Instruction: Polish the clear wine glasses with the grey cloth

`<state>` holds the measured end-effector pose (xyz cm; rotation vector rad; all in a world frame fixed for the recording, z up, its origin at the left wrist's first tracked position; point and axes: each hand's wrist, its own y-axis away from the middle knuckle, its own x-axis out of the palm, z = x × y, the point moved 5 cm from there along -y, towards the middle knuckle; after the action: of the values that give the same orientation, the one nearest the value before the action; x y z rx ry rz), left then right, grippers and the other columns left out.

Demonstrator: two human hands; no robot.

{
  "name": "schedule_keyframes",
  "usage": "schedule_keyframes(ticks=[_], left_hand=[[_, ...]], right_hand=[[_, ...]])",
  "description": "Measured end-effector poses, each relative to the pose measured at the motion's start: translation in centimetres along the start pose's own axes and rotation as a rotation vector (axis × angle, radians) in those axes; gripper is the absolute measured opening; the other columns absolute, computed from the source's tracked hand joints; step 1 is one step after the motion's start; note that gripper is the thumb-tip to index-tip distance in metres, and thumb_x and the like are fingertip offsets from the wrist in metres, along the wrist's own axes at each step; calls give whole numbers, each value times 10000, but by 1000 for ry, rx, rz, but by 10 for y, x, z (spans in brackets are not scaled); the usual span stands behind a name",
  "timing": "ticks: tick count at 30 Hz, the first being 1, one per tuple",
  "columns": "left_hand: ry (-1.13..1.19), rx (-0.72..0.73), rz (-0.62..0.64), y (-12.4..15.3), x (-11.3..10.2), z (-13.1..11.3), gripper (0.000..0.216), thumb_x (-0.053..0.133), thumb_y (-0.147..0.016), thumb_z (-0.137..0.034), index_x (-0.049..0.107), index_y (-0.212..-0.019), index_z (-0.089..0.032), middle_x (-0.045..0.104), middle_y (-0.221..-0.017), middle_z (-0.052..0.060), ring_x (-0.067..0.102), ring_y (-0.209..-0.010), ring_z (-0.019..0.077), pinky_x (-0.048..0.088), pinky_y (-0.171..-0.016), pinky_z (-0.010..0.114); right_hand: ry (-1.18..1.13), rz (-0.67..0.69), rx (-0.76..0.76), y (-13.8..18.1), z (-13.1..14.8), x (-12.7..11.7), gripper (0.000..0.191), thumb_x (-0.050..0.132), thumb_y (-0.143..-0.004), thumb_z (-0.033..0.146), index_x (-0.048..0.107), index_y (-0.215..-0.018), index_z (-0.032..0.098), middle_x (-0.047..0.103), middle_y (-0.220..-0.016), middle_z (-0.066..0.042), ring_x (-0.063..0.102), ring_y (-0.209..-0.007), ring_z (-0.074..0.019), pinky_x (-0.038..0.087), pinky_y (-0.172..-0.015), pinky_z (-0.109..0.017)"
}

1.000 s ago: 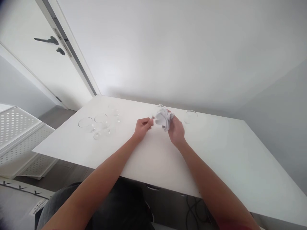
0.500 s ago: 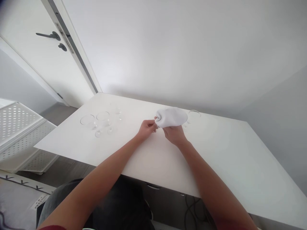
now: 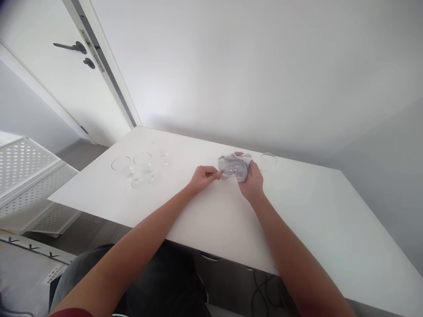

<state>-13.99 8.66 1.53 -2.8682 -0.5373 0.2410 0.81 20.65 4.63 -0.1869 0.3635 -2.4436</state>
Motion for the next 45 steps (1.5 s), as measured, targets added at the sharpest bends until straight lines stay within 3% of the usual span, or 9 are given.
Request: schedule_keyframes(ticks=[6,14,19,22,30,34,38,42,45], left_hand=[[370,-96,1,-6,3,12,533,734,-853,-669,680,-792,-143,650,-809,69,646,-752,167,525,-641,292],[521,-220,136,-3,18,15,643,858,-788,-571,664,-1235,-151,718,-1175,156,690,-1079,306,585,-895,454],[516,-142,-42,-5,5,10,770,914,-740,-489,567,-1374,-226,660,-1351,125,613,-1286,339,477,-1104,494],[636,-69,-66,-8,-1,7,730,869,-798,-497,544,-1413,-273,570,-1496,123,548,-1392,348,450,-1143,499],[724,-62,-90,-11,-4,2,535,801,-866,-535,654,-1233,-174,725,-1270,164,715,-1079,292,525,-986,469],[799,-53,-131,-11,-8,-1,527,731,-901,-593,653,-1198,-164,714,-1286,172,702,-1048,264,538,-939,437],[687,0,-51,-11,-4,-5,577,727,-886,-633,637,-1228,-177,712,-1273,169,696,-1010,246,535,-894,402],[565,100,-43,-9,-3,-10,548,799,-874,-516,591,-1291,-226,712,-1227,131,666,-1156,253,524,-925,371],[598,105,-60,-8,-5,-10,540,796,-883,-502,582,-1296,-227,708,-1262,136,683,-1128,246,517,-968,392]], right_hand=[[-139,170,129,11,-7,31,437,516,-1005,535,625,-1351,293,724,-1257,-101,705,-1014,-305,585,-778,-479],[-25,186,191,19,-31,36,429,852,-784,581,693,-1001,248,620,-738,1,536,-643,-166,460,-599,-331],[14,48,268,17,-36,27,516,936,-653,583,710,-937,216,642,-763,-5,539,-677,-161,444,-630,-321],[17,109,352,20,-39,34,530,868,-695,671,714,-899,208,663,-783,-24,545,-698,-175,453,-655,-333],[-273,331,631,32,-24,51,448,697,-898,652,740,-986,215,705,-946,-51,609,-826,-182,497,-746,-330],[-370,433,616,32,-20,50,364,728,-889,558,745,-1023,221,731,-999,-69,646,-878,-220,524,-810,-377],[-143,462,515,33,-26,48,417,840,-779,567,720,-884,182,692,-811,-42,580,-702,-169,453,-673,-323],[283,299,307,30,-23,45,444,868,-734,581,698,-880,198,660,-726,-7,520,-642,-161,381,-627,-317],[284,175,304,28,-18,42,482,795,-781,667,667,-807,202,602,-681,4,478,-630,-152,365,-616,-320]])
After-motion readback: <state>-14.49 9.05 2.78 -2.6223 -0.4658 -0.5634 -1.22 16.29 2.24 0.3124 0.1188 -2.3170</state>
